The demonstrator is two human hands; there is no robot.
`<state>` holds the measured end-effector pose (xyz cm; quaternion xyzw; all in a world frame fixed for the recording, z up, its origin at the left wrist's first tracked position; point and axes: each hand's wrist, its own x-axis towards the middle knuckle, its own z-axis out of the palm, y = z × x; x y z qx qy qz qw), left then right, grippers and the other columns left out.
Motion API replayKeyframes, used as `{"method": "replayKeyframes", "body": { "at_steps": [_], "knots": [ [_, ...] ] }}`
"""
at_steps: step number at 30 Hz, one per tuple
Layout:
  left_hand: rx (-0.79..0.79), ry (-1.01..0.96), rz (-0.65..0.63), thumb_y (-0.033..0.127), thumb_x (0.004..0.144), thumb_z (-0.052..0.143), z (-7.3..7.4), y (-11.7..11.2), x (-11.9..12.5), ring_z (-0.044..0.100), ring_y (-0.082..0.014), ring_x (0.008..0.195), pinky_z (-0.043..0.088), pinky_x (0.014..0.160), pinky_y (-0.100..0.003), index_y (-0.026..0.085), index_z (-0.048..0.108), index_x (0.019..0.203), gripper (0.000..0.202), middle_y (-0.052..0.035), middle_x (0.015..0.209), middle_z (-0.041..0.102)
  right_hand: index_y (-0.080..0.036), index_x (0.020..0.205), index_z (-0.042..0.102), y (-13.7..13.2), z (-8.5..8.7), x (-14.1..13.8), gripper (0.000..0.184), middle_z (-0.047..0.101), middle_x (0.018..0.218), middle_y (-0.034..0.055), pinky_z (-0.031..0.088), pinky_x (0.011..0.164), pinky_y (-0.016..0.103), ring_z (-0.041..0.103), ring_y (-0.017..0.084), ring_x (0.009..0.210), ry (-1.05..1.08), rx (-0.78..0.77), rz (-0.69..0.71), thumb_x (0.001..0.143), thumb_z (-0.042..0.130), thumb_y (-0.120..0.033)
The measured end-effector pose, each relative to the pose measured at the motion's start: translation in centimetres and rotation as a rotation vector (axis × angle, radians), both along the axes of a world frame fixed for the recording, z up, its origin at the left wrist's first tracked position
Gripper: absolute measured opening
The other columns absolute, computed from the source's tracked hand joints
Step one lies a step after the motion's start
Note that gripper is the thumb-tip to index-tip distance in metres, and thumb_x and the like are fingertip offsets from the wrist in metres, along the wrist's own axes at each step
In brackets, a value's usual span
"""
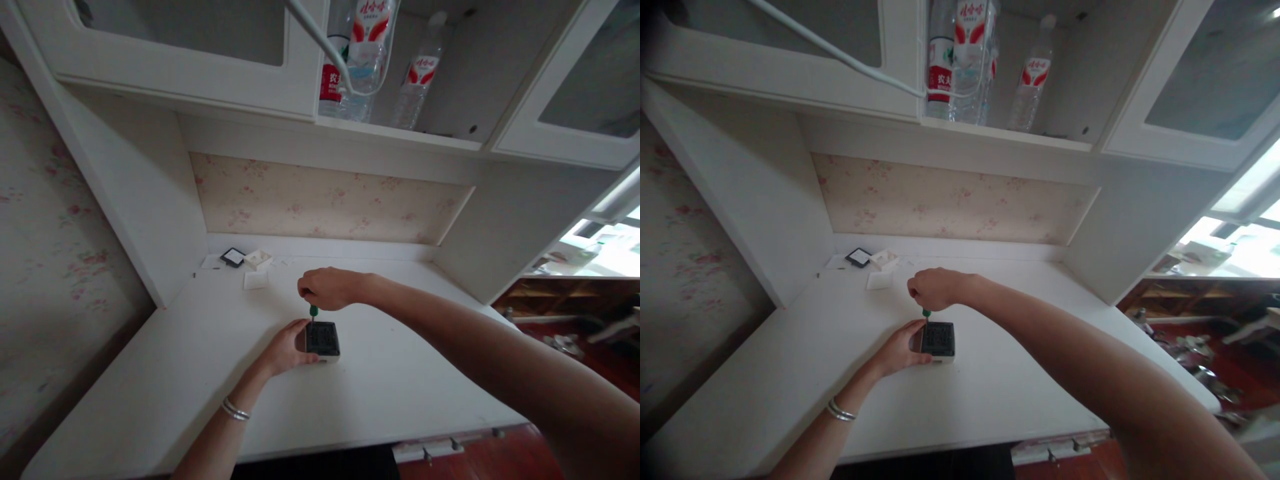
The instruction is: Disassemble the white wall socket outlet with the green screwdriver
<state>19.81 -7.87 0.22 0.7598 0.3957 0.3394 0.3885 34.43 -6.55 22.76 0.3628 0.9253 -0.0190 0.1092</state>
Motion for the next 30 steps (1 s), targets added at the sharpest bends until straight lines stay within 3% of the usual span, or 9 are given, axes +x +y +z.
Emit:
{"method": "replayKeyframes", "body": {
  "at_steps": [3,6,10,13,18,21,24,27,30],
  "knots": [
    [0.002,-0.005,-0.004,0.036,0.053,0.085,0.3,-0.1,0.0,0.051,-0.0311,0.118,0.037,0.105,-0.044,0.020,0.054,0.127,0.082,-0.0109,0.130,0.056,-0.019,0.116,0.055,0.0,0.2,0.0,0.042,0.060,0.117,0.0128,0.046,0.068,0.030,0.062,0.025,0.091,-0.040,-0.053,-0.030,0.077,0.060,-0.033],
    [0.006,-0.007,-0.006,0.037,0.054,0.085,0.6,-0.2,0.0,0.052,-0.0314,0.118,0.038,0.104,-0.044,0.019,0.054,0.127,0.081,-0.0113,0.129,0.057,-0.015,0.114,0.056,0.0,0.3,-0.2,0.042,0.064,0.106,0.0172,0.047,0.067,0.036,0.063,0.030,0.090,-0.092,0.022,-0.156,0.087,0.045,-0.045],
    [0.005,-0.016,-0.009,0.037,0.054,0.085,0.7,-0.3,0.1,0.053,-0.0317,0.116,0.039,0.104,-0.047,0.020,0.056,0.124,0.078,-0.0113,0.128,0.057,-0.013,0.108,0.059,0.2,0.5,-0.2,0.027,0.065,0.104,0.0155,0.046,0.072,0.033,0.062,0.025,0.091,-0.062,-0.009,0.001,0.086,0.047,-0.024],
    [0.015,-0.016,-0.013,0.034,0.055,0.085,0.6,-0.3,0.2,0.051,-0.0316,0.119,0.036,0.105,-0.048,0.020,0.056,0.124,0.076,-0.0115,0.130,0.056,-0.017,0.119,0.053,0.4,0.6,-0.1,0.048,0.062,0.112,0.0136,0.046,0.069,0.030,0.062,0.023,0.089,-0.037,-0.109,0.049,0.074,0.064,-0.028],
    [0.003,0.005,0.004,0.035,0.054,0.086,0.4,-0.1,0.2,0.051,-0.0307,0.119,0.036,0.106,-0.046,0.020,0.055,0.125,0.079,-0.0117,0.130,0.056,-0.014,0.112,0.058,0.1,0.5,-0.6,0.041,0.066,0.101,0.0177,0.047,0.068,0.036,0.063,0.028,0.089,-0.067,-0.014,-0.170,0.092,0.036,-0.042],
    [-0.003,0.008,0.001,0.035,0.053,0.086,0.5,-0.1,0.2,0.051,-0.0305,0.119,0.036,0.106,-0.045,0.019,0.055,0.125,0.081,-0.0127,0.130,0.055,-0.014,0.112,0.058,0.0,0.6,-0.7,0.030,0.065,0.107,0.0164,0.046,0.069,0.034,0.062,0.026,0.093,-0.076,-0.028,-0.048,0.086,0.046,-0.024],
    [-0.018,-0.009,-0.015,0.034,0.053,0.086,0.4,0.0,0.2,0.052,-0.0302,0.119,0.035,0.106,-0.045,0.019,0.055,0.125,0.080,-0.0128,0.130,0.056,-0.017,0.120,0.053,0.1,1.0,-0.6,0.047,0.063,0.113,0.0139,0.046,0.065,0.030,0.063,0.024,0.088,-0.046,-0.125,0.001,0.075,0.062,-0.027],
    [-0.024,-0.013,-0.002,0.036,0.052,0.086,0.1,0.1,0.1,0.050,-0.0315,0.120,0.034,0.106,-0.047,0.019,0.055,0.124,0.080,-0.0135,0.130,0.055,-0.013,0.118,0.053,0.1,1.3,-0.7,0.048,0.067,0.099,0.0150,0.046,0.058,0.032,0.064,0.022,0.070,-0.070,-0.156,-0.169,0.083,0.051,-0.045],
    [-0.009,-0.003,0.008,0.039,0.053,0.086,-0.2,0.2,0.1,0.049,-0.0322,0.122,0.034,0.107,-0.047,0.019,0.054,0.126,0.082,-0.0135,0.132,0.054,-0.012,0.108,0.058,0.1,1.3,-0.8,0.033,0.069,0.087,0.0131,0.045,0.061,0.031,0.064,0.021,0.071,-0.090,-0.146,-0.137,0.088,0.042,-0.033]
  ]
}}
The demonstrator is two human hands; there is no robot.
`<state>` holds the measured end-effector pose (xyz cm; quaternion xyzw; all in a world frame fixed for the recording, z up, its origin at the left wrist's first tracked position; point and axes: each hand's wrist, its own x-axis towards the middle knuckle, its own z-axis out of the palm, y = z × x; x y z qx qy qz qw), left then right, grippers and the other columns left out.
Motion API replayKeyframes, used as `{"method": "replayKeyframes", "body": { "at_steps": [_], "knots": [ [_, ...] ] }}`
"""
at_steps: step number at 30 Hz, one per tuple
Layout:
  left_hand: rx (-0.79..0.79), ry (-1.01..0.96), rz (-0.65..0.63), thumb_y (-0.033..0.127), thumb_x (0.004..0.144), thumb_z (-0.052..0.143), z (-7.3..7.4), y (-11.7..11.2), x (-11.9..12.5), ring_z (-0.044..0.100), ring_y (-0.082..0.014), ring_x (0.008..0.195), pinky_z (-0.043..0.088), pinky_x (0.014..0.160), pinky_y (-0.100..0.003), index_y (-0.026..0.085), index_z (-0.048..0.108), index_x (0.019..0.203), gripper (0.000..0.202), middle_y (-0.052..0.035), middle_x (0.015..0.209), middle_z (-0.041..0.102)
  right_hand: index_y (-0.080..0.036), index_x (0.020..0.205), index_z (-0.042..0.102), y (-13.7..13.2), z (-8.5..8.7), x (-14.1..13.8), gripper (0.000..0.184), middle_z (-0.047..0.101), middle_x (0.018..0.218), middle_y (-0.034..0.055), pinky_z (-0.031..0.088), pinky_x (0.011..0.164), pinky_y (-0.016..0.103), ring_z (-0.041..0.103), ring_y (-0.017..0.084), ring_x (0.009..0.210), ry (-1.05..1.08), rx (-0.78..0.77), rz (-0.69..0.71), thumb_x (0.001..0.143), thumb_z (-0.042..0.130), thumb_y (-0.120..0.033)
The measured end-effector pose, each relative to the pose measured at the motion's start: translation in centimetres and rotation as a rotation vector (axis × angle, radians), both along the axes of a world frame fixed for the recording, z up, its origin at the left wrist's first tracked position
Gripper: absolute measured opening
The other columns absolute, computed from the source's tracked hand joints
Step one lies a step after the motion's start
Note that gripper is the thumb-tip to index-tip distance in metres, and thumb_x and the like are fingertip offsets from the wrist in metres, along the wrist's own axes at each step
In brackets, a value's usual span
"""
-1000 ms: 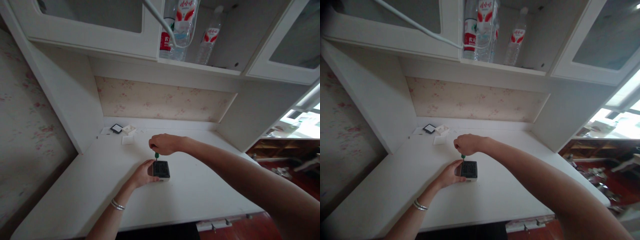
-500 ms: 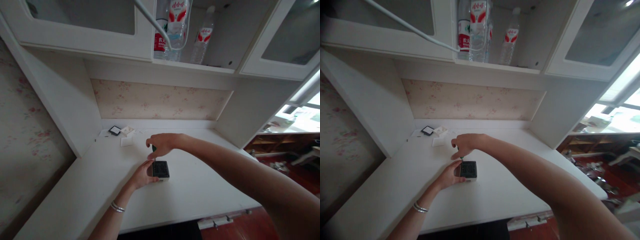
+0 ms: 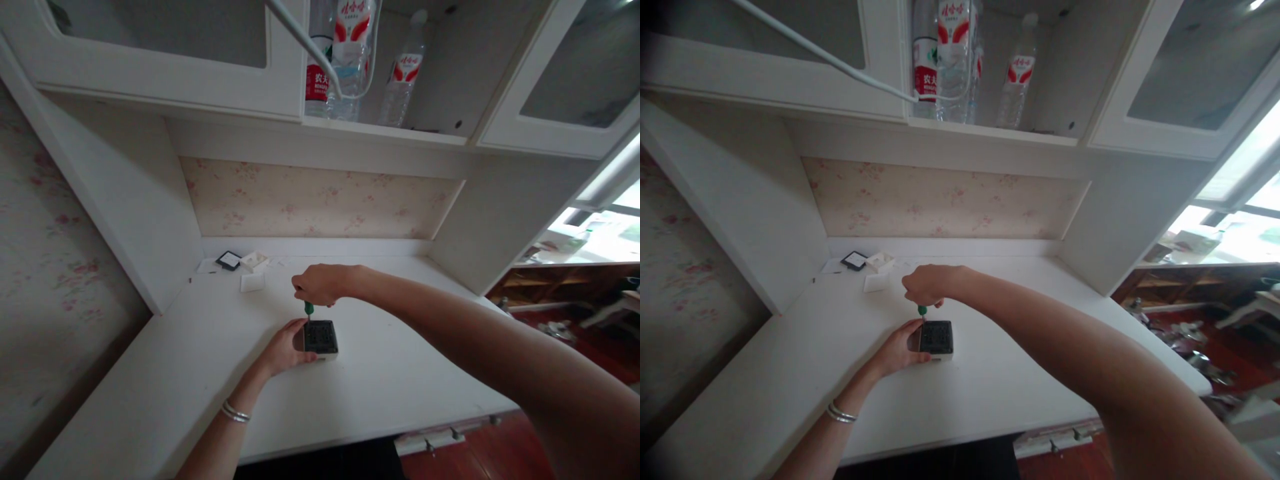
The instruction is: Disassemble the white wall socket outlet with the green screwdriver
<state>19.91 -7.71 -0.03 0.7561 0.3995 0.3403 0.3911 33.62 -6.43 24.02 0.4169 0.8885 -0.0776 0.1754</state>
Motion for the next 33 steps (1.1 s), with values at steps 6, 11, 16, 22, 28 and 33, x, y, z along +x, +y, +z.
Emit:
{"method": "replayKeyframes", "body": {
  "at_steps": [6,11,16,22,28,33],
  "knots": [
    [-0.009,-0.010,-0.015,0.040,0.054,0.085,0.13,-0.11,0.05,0.052,-0.0319,0.119,0.037,0.105,-0.046,0.019,0.055,0.124,0.080,-0.0124,0.128,0.057,-0.015,0.118,0.054,0.07,-0.27,0.01,0.048,0.068,0.098,0.0128,0.045,0.060,0.030,0.064,0.022,0.073,0.050,-0.003,0.029,0.077,0.058,-0.041],
    [-0.017,-0.025,-0.010,0.038,0.053,0.086,0.27,-0.18,0.07,0.051,-0.0323,0.119,0.036,0.105,-0.048,0.019,0.056,0.123,0.079,-0.0125,0.128,0.057,-0.013,0.115,0.056,0.16,0.00,-0.12,0.035,0.069,0.097,0.0128,0.045,0.061,0.029,0.064,0.018,0.070,0.063,-0.052,0.060,0.083,0.046,-0.023],
    [0.015,0.000,-0.019,0.040,0.054,0.085,0.30,-0.15,0.00,0.052,-0.0318,0.118,0.037,0.105,-0.046,0.019,0.055,0.124,0.079,-0.0134,0.129,0.056,-0.012,0.116,0.056,0.28,-0.08,-0.21,0.042,0.068,0.098,0.0148,0.046,0.058,0.031,0.065,0.022,0.071,-0.025,-0.028,-0.052,0.080,0.055,-0.034],
    [0.020,-0.006,-0.026,0.042,0.054,0.084,0.29,-0.19,0.03,0.054,-0.0311,0.115,0.039,0.104,-0.045,0.019,0.055,0.124,0.080,-0.0118,0.127,0.057,-0.014,0.120,0.054,0.29,-0.09,0.03,0.047,0.064,0.111,0.0149,0.045,0.061,0.027,0.064,0.020,0.078,-0.004,-0.020,0.057,0.073,0.058,-0.017],
    [0.021,-0.008,-0.016,0.039,0.053,0.085,0.10,-0.13,0.00,0.053,-0.0311,0.116,0.039,0.104,-0.045,0.020,0.054,0.125,0.080,-0.0109,0.128,0.056,-0.013,0.116,0.056,0.16,-0.10,0.31,0.039,0.068,0.093,0.0137,0.045,0.061,0.031,0.064,0.021,0.070,-0.010,0.006,-0.055,0.086,0.046,-0.036],
    [0.018,0.005,-0.016,0.043,0.054,0.085,-0.10,-0.08,0.00,0.052,-0.0308,0.117,0.037,0.105,-0.044,0.018,0.053,0.126,0.082,-0.0124,0.129,0.056,-0.018,0.118,0.056,0.35,-0.55,0.50,0.047,0.060,0.118,0.0139,0.045,0.065,0.029,0.063,0.023,0.088,0.042,0.060,0.137,0.072,0.064,-0.026]
  ]
}}
